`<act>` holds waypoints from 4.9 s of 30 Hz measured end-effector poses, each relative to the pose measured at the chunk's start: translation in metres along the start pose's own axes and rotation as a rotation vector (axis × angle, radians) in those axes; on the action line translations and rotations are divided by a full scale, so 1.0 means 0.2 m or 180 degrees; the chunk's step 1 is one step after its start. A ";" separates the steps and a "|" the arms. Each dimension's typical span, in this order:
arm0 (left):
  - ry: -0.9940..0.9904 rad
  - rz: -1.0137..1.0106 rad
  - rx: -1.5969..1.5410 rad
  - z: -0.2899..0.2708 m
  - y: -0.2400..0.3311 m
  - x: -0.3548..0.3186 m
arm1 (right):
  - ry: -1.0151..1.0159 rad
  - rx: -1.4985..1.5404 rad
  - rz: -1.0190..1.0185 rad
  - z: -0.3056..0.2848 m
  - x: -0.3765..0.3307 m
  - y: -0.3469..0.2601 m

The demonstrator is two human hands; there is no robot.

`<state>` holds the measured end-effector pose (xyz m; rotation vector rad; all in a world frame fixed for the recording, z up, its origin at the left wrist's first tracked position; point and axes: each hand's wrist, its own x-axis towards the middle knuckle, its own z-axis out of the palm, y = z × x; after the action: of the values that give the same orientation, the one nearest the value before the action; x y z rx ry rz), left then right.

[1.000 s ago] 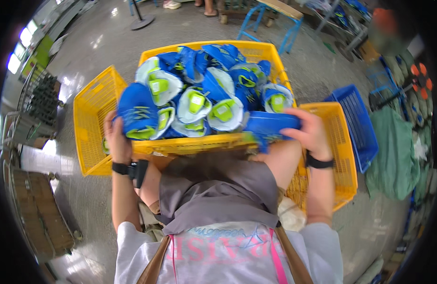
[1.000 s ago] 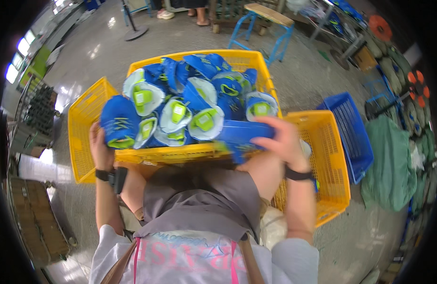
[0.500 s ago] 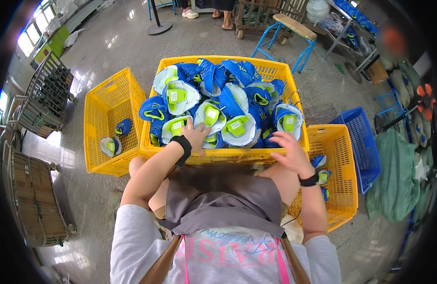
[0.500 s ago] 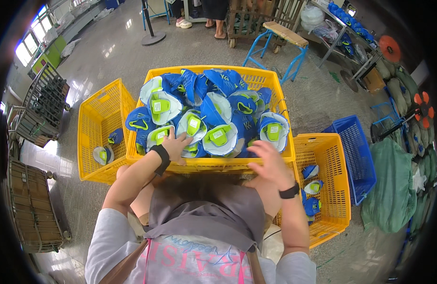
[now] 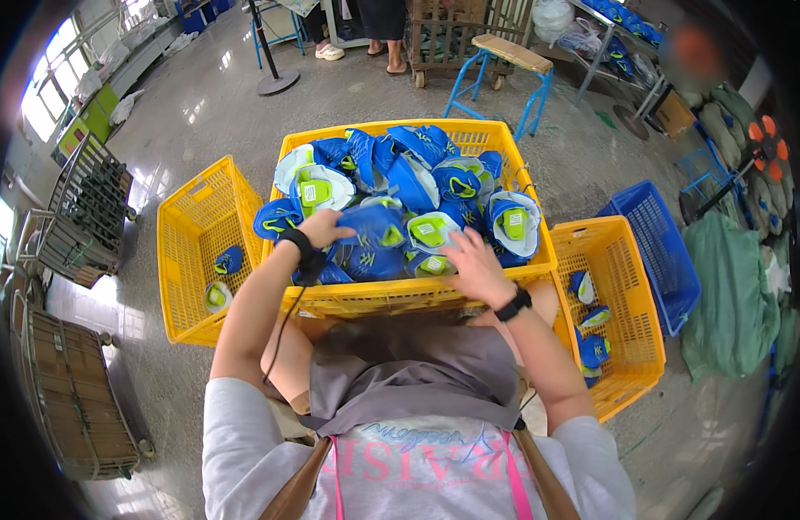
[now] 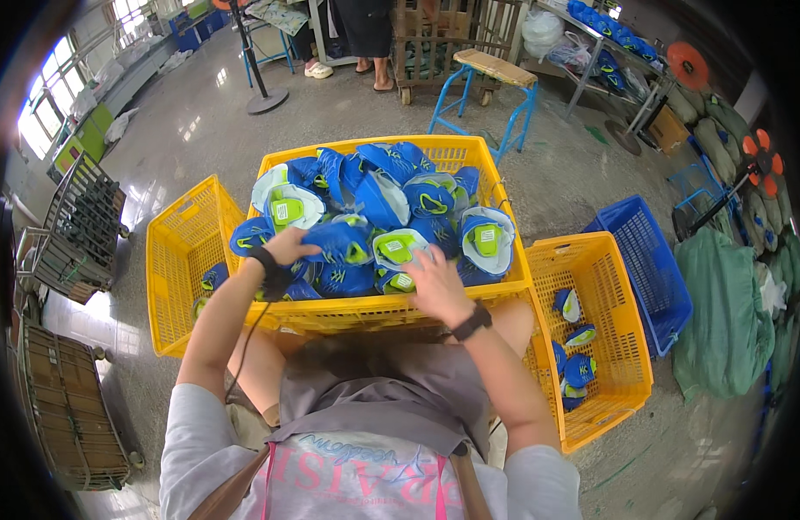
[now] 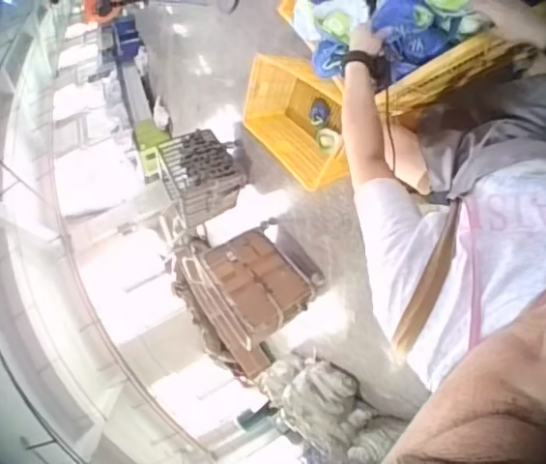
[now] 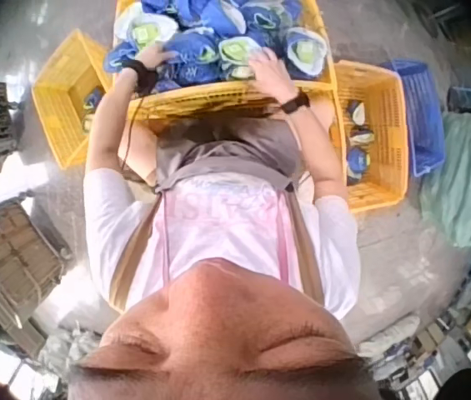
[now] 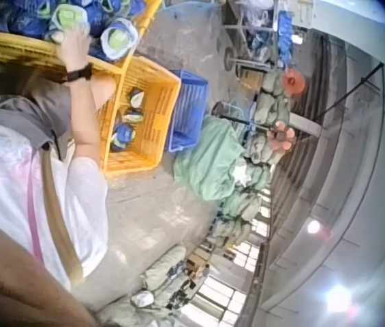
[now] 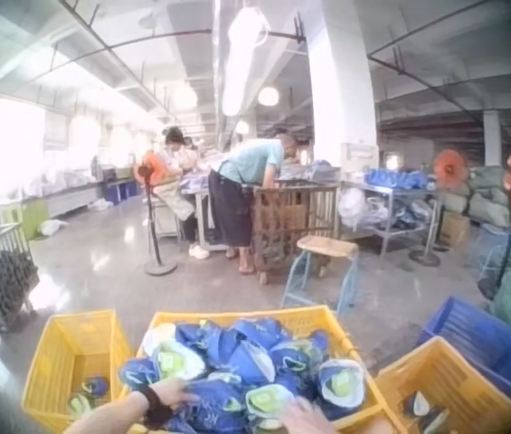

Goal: Sorting and organizing blue shoe uppers into yellow plastic crates in an industrial footwear manufacturing facility.

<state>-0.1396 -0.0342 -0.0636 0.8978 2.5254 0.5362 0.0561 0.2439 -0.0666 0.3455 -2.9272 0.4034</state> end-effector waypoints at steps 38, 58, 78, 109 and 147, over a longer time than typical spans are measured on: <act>-0.0835 0.0797 -0.3191 -0.10 0.81 0.00 | -0.0152 0.6168 0.0225 -0.28 -0.06 0.03; 0.0663 0.0975 -0.4026 0.25 0.69 -0.37 | 0.1379 0.5559 0.0019 -0.17 -0.20 -0.12; 0.0790 0.1582 -0.3111 0.18 0.67 -0.42 | 0.0731 0.6121 0.0945 -0.12 -0.32 0.08; 0.3717 -0.1217 -0.0166 -0.04 -0.28 -0.10 | 0.0664 0.5056 0.1425 -0.01 -0.23 -0.18; 0.1854 -0.0263 -0.0637 0.23 -0.22 0.04 | 0.1826 0.2663 0.2195 -0.02 -0.67 0.53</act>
<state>-0.1456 -0.0497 -0.1248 0.6214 2.9204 1.1379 0.1579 0.3720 -0.1142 -0.6184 -2.0876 1.5127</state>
